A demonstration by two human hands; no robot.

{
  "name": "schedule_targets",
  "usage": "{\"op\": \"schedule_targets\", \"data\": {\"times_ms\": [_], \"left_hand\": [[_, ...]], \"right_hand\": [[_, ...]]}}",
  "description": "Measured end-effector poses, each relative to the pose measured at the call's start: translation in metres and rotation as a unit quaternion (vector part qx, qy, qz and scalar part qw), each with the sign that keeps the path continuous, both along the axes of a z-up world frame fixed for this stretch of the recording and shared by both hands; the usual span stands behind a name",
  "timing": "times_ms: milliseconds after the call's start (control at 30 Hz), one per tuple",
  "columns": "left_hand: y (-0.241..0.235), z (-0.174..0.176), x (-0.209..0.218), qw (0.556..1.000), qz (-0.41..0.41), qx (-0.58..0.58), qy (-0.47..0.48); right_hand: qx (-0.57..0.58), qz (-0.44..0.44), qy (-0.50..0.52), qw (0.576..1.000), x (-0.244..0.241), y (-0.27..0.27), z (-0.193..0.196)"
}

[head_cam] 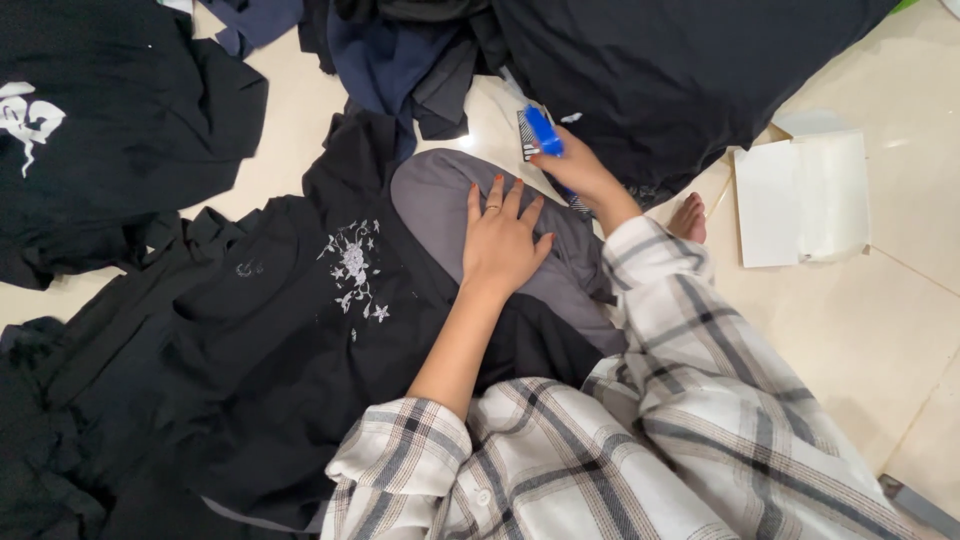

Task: The person sits on the floor surrounded by black t-shirts and uses a blue hot glue gun to attach small rectangular tags to the collar area of each shirt. They pick up a shirt, apply glue to a tag, press it onto the garment, and then move the shirt aside to repeat the process.

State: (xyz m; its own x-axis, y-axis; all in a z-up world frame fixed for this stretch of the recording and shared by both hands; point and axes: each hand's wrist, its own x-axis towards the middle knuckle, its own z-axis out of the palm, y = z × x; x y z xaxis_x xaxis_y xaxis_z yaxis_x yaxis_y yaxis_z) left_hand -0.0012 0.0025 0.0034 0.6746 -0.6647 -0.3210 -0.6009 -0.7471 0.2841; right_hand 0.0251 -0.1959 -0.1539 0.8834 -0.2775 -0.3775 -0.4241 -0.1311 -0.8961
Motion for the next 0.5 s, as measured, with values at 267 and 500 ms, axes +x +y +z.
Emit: {"op": "schedule_targets", "data": {"times_ms": [267, 500], "left_hand": [[0.000, -0.004, 0.002, 1.000, -0.004, -0.001, 0.011], [-0.001, -0.003, 0.001, 1.000, -0.004, 0.012, 0.022]], "right_hand": [[-0.248, 0.129, 0.122, 0.953, 0.031, 0.018, -0.077], [-0.265, 0.164, 0.148, 0.939, 0.026, 0.031, -0.014]]}}
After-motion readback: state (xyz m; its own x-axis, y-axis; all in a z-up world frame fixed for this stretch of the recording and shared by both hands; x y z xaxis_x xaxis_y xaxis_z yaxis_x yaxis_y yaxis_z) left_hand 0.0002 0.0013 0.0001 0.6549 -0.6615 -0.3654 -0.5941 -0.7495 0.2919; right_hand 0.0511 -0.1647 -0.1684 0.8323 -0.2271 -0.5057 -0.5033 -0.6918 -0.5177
